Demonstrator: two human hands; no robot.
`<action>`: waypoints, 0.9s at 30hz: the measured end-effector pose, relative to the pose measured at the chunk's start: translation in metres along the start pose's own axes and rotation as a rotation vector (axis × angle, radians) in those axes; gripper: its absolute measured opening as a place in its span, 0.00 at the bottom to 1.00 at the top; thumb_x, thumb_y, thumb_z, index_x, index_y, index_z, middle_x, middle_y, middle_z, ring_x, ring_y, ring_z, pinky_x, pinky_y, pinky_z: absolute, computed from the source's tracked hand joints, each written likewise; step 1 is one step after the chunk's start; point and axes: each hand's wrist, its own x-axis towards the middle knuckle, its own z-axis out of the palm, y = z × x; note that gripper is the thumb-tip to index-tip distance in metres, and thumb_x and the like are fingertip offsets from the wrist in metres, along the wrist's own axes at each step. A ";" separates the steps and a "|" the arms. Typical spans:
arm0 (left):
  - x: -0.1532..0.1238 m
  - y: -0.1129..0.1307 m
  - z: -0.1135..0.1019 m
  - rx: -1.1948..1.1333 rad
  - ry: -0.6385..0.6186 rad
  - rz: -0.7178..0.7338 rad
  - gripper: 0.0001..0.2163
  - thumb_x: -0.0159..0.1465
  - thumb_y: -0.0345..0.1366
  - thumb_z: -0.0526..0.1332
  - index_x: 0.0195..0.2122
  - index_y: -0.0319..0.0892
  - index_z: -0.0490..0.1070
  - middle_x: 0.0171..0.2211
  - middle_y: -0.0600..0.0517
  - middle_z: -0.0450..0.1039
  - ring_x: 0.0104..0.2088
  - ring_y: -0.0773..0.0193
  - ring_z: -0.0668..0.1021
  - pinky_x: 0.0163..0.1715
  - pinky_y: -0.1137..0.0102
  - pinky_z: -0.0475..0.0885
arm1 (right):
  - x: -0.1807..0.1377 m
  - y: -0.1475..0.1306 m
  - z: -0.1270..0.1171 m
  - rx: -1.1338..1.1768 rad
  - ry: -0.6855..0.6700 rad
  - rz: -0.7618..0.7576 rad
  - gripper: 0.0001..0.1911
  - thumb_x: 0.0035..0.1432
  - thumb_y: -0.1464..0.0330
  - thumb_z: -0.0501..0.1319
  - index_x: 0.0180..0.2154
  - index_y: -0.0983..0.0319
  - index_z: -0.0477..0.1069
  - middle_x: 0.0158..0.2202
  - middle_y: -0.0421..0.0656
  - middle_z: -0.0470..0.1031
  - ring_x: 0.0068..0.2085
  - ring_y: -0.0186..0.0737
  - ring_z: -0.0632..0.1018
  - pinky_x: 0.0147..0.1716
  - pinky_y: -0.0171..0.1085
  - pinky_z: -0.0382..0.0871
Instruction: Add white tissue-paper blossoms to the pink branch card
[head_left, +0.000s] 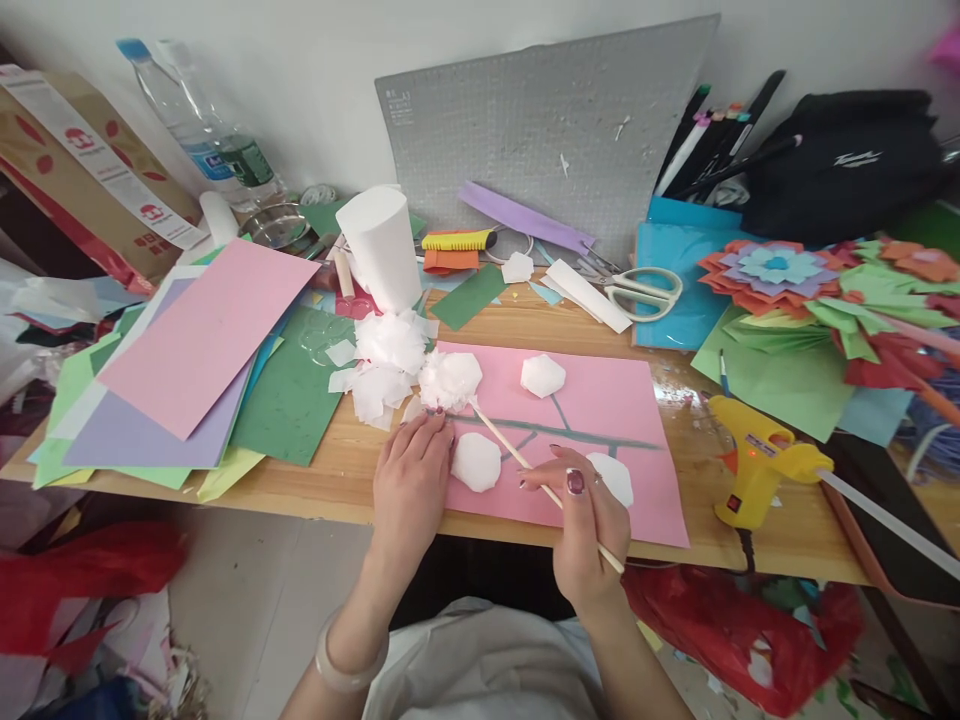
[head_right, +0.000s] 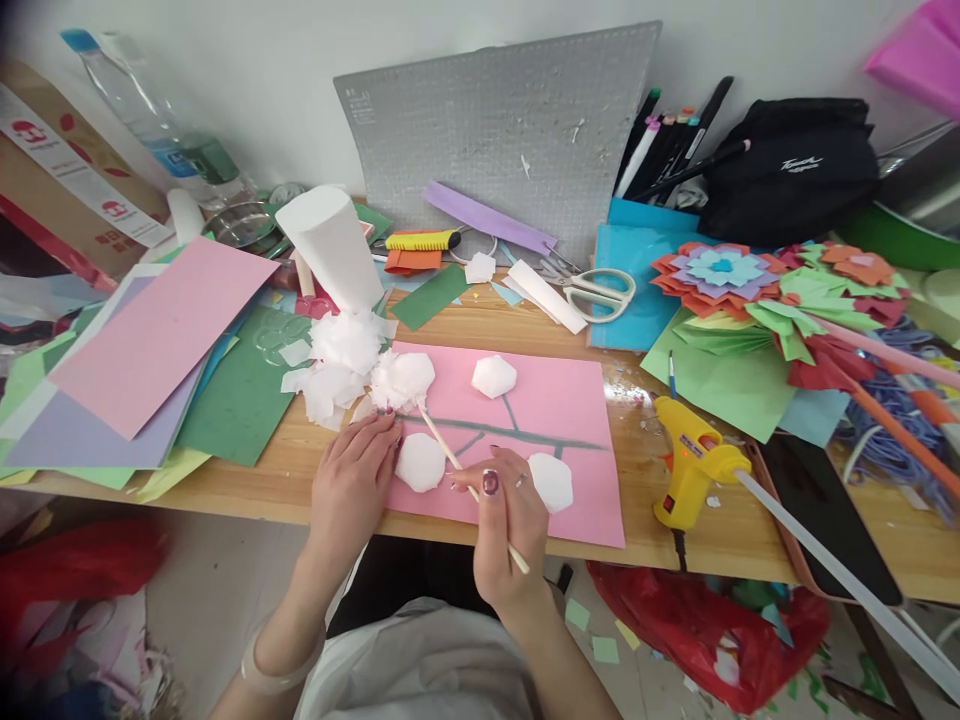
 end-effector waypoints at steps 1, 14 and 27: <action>0.000 0.000 0.000 -0.003 -0.001 0.011 0.11 0.69 0.30 0.54 0.46 0.41 0.76 0.48 0.45 0.81 0.50 0.51 0.79 0.49 0.56 0.75 | -0.002 0.000 -0.002 0.025 0.016 0.046 0.21 0.70 0.70 0.45 0.34 0.57 0.75 0.29 0.40 0.77 0.36 0.40 0.78 0.51 0.48 0.71; -0.002 -0.022 0.002 -0.161 -0.058 0.070 0.11 0.69 0.30 0.55 0.46 0.45 0.77 0.48 0.48 0.81 0.54 0.54 0.78 0.53 0.56 0.73 | 0.002 0.000 -0.007 0.268 0.051 0.182 0.24 0.71 0.63 0.47 0.30 0.58 0.77 0.29 0.41 0.79 0.38 0.41 0.80 0.47 0.45 0.73; 0.021 0.006 -0.037 -0.787 0.025 -0.390 0.11 0.59 0.41 0.69 0.42 0.46 0.81 0.36 0.49 0.79 0.35 0.62 0.76 0.39 0.67 0.72 | 0.012 -0.007 -0.012 0.680 0.200 0.575 0.22 0.60 0.53 0.59 0.22 0.59 0.78 0.15 0.39 0.72 0.26 0.39 0.78 0.43 0.43 0.76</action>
